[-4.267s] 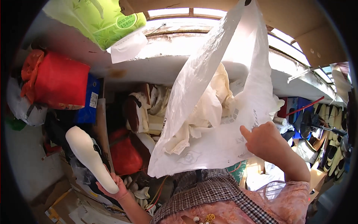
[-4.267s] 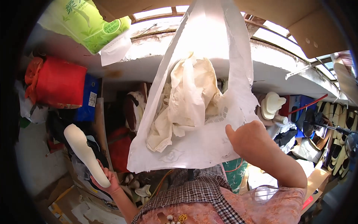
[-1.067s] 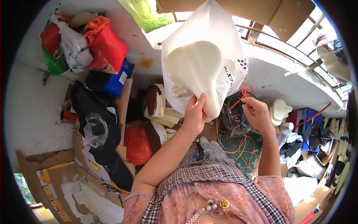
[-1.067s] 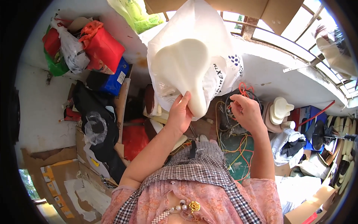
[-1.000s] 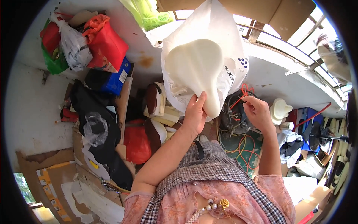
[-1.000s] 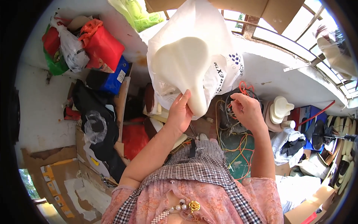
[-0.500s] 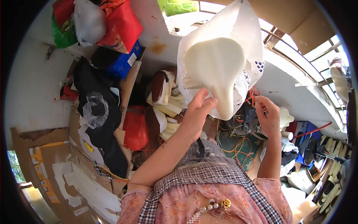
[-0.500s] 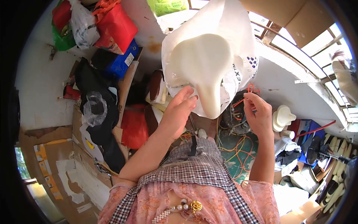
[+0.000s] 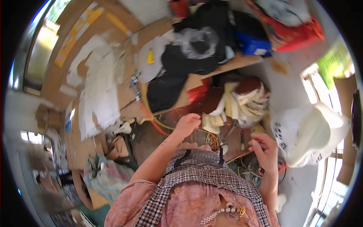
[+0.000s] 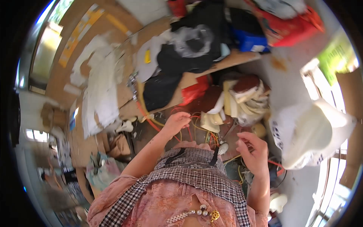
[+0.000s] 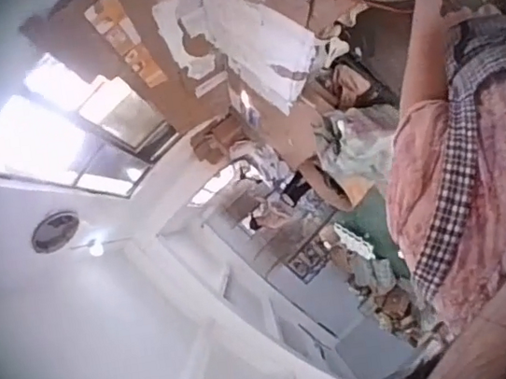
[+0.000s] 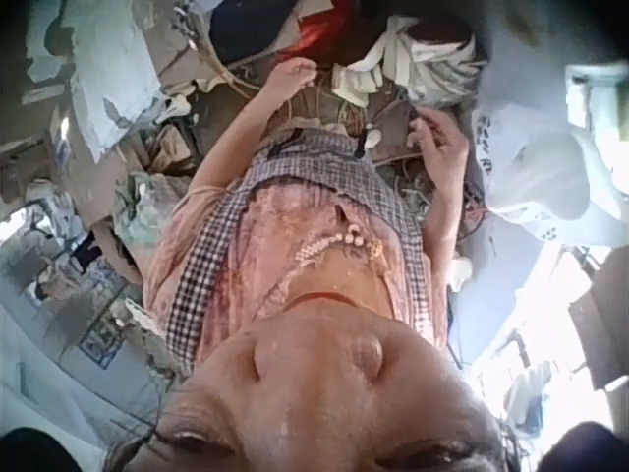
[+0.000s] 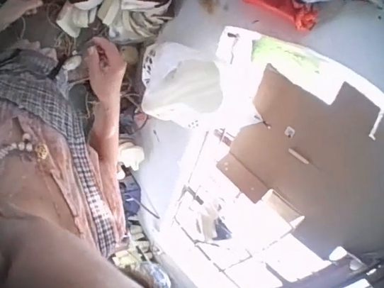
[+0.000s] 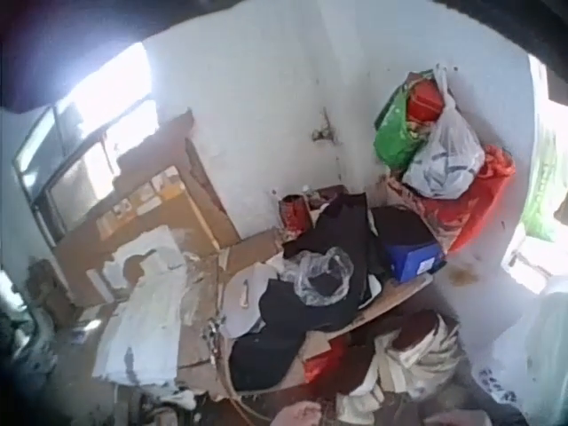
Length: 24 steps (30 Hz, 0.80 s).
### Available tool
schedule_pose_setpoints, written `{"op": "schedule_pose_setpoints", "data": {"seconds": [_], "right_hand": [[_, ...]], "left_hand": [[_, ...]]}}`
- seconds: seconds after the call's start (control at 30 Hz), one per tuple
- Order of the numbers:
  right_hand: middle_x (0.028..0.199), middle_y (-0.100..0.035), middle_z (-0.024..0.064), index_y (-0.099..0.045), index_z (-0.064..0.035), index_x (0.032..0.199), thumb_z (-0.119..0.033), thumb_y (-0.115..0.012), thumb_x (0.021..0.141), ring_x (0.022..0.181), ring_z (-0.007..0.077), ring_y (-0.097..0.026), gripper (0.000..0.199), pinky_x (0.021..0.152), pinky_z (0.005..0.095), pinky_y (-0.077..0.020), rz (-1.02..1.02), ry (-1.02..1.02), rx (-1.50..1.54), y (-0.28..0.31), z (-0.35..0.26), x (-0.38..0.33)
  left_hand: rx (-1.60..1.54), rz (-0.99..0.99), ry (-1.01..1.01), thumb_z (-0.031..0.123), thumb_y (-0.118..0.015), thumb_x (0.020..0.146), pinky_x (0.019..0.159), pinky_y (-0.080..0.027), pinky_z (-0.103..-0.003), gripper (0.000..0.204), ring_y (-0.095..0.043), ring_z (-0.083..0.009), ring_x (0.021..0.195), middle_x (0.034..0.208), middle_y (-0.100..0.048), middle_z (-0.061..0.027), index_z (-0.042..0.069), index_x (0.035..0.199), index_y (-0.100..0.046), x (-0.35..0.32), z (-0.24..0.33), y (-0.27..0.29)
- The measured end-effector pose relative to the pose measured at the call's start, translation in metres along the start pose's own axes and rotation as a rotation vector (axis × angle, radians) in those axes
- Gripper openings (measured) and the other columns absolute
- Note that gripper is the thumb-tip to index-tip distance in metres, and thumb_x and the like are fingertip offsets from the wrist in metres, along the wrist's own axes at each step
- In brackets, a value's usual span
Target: The recorder unpacks foam bicycle saddle paddings, cleans a workspace of scraps, and organizes the paddings while using a spray gun.
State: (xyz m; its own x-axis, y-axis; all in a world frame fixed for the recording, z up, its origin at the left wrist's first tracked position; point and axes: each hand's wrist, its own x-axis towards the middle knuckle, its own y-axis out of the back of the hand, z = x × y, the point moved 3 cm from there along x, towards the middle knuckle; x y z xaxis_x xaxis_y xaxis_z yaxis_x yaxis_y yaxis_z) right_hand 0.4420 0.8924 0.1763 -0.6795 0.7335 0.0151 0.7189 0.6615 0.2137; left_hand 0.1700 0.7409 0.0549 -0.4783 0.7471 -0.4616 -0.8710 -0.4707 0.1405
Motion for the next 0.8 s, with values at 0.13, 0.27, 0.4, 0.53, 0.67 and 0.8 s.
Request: {"op": "schedule_pose_setpoints", "data": {"seconds": [0.13,0.27,0.4,0.53,0.67,0.8], "right_hand": [[0.079,-0.062,0.0065,-0.058,0.0024,0.103,-0.002,-0.056,0.083,0.069,0.01,-0.059,0.02,0.062,0.0224,-0.0497,-0.378,-0.165,0.104,-0.12,0.022,0.036],[0.077,-0.061,0.0054,-0.057,0.0013,0.101,-0.005,-0.053,0.085,0.066,0.0099,-0.058,0.017,0.058,0.0226,-0.05,-0.627,-0.163,-0.074,-0.263,0.028,0.053],[0.077,-0.058,0.0028,-0.057,0.0005,0.099,-0.006,-0.055,0.084,0.067,0.0089,-0.055,0.016,0.057,0.0229,-0.0471,-0.903,0.023,-0.274,-0.418,0.033,0.049],[0.073,-0.059,0.0094,-0.058,-0.0007,0.096,-0.007,-0.058,0.079,0.066,0.0175,-0.058,0.018,0.059,0.0298,-0.047,-1.063,0.334,-0.579,-0.563,-0.01,0.02],[0.073,-0.059,0.017,-0.058,-0.0038,0.093,-0.012,-0.058,0.073,0.07,0.0336,-0.059,0.021,0.063,0.0393,-0.0467,-1.336,0.676,-0.812,-0.676,-0.059,-0.012],[0.074,-0.059,0.0179,-0.058,-0.0042,0.093,-0.013,-0.056,0.074,0.073,0.0354,-0.059,0.022,0.064,0.0401,-0.0462,-1.382,0.746,-0.756,-0.762,-0.098,-0.048]], "left_hand": [[0.16,0.387,0.036,0.015,-0.061,0.081,0.069,-0.047,-0.024,0.024,-0.058,-0.0112,0.074,0.082,-0.062,-0.0037,0.001,0.1,-0.06,-0.069,-0.107,0.136],[0.148,0.716,0.158,0.017,-0.063,0.077,0.072,-0.048,-0.028,0.027,-0.06,-0.0153,0.079,0.087,-0.065,-0.0077,0.0,0.097,-0.062,-0.173,-0.193,0.253],[0.053,1.118,0.089,0.019,-0.062,0.076,0.072,-0.048,-0.03,0.026,-0.061,-0.0179,0.079,0.086,-0.065,-0.01,0.002,0.095,-0.063,-0.307,-0.272,0.36],[-0.01,1.547,0.184,0.02,-0.06,0.076,0.069,-0.049,-0.031,0.023,-0.063,-0.0216,0.077,0.083,-0.066,-0.0117,0.004,0.091,-0.064,-0.438,-0.318,0.444],[0.192,1.689,0.161,0.023,-0.06,0.078,0.081,-0.045,-0.035,0.024,-0.059,-0.0259,0.09,0.09,-0.065,-0.0119,0.005,0.094,-0.064,-0.502,-0.361,0.489],[0.367,1.408,0.428,0.035,-0.054,0.083,0.091,-0.038,-0.04,0.036,-0.052,-0.0315,0.106,0.111,-0.059,-0.013,0.007,0.105,-0.061,-0.51,-0.389,0.502]]}}
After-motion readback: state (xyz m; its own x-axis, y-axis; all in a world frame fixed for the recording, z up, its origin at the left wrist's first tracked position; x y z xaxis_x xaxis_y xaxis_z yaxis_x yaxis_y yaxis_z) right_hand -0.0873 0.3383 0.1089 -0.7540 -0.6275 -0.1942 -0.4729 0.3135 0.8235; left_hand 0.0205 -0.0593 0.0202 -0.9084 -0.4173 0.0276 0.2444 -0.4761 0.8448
